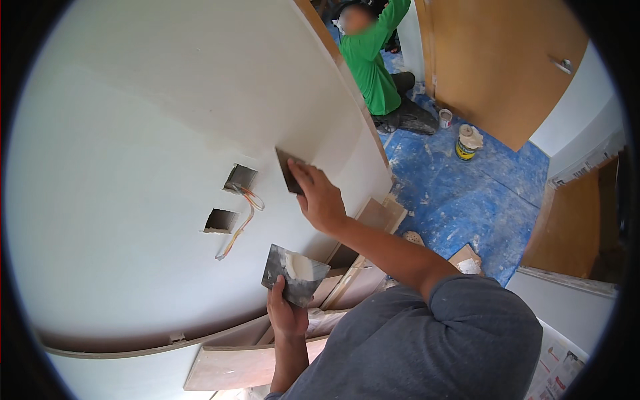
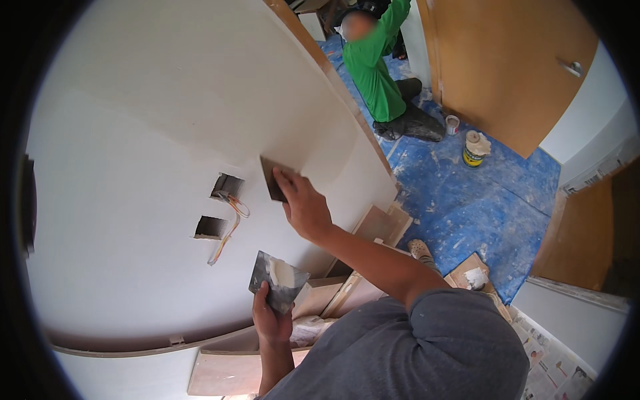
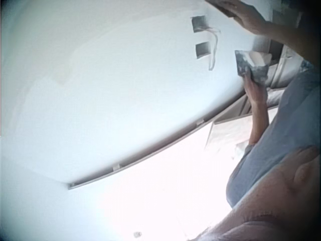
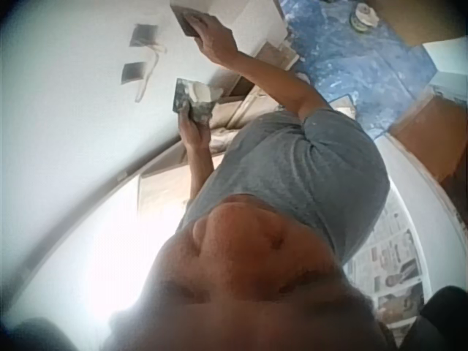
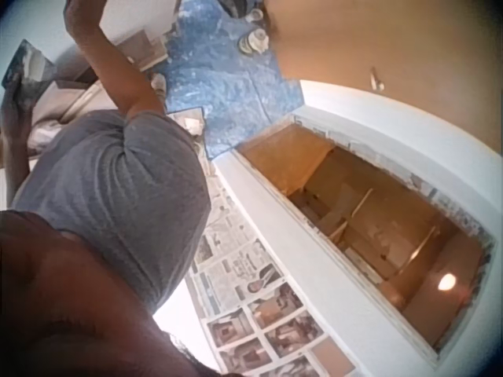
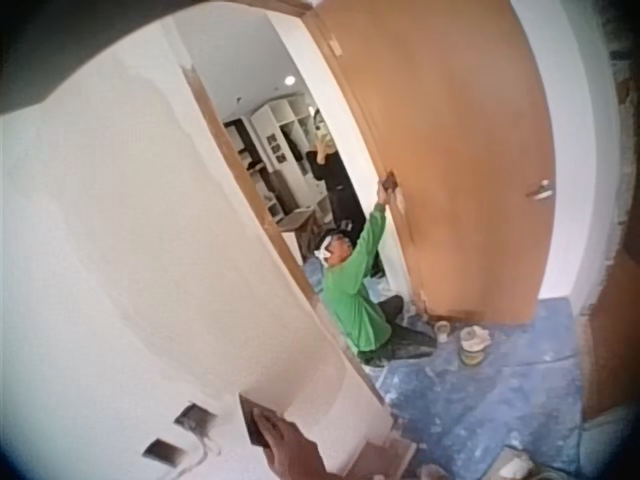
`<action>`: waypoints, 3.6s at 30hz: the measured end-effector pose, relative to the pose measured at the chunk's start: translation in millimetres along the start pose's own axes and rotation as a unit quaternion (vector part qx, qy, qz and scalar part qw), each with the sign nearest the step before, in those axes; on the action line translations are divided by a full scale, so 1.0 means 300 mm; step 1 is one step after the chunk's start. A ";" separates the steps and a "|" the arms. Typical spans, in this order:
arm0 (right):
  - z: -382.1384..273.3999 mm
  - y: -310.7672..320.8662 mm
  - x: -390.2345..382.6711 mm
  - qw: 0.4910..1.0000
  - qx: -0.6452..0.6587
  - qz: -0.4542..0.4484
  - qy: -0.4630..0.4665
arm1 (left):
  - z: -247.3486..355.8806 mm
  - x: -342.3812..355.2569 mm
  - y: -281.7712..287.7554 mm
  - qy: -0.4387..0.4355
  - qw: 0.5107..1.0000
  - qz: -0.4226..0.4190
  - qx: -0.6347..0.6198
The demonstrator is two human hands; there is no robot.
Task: The person applies plaster to a wall using a trowel and a hawk. They repeatedly scoop plaster from the hawk and spread it onto the wall surface. The person also moves around the room to access different areas and briefly handles a large board.
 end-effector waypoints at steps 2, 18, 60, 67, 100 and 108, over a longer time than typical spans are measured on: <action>-0.022 -0.017 -0.043 0.997 -0.009 -0.074 0.003 | 0.022 0.009 -0.038 -0.005 1.000 0.000 0.003; -0.016 0.218 -0.298 0.896 -0.133 -0.377 0.192 | -0.020 0.040 -0.126 0.099 0.989 -0.053 -0.095; 0.356 -0.238 -0.344 0.990 -0.083 0.042 -0.110 | -0.200 -0.113 0.315 0.146 0.986 0.013 -0.077; -0.034 0.055 -0.400 0.949 0.265 -0.094 -0.144 | -0.074 -0.027 0.198 0.072 0.995 0.032 -0.056; -0.680 0.428 0.137 0.784 -0.191 -0.407 0.428 | 0.549 -0.054 -0.179 -0.124 0.978 -0.149 -0.075; -0.317 0.620 0.631 0.990 -0.022 0.056 0.127 | 0.358 -0.073 -0.028 -0.050 0.981 -0.131 -0.136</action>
Point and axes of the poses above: each hand's wrist, its own x-axis towards the middle knuckle, its own y-axis out of the back of the hand, z = x × y, the point moved 9 cm from there along x, towards the middle knuckle, and after that the axes turned 8 degrees about x, right-handed, at the moved point
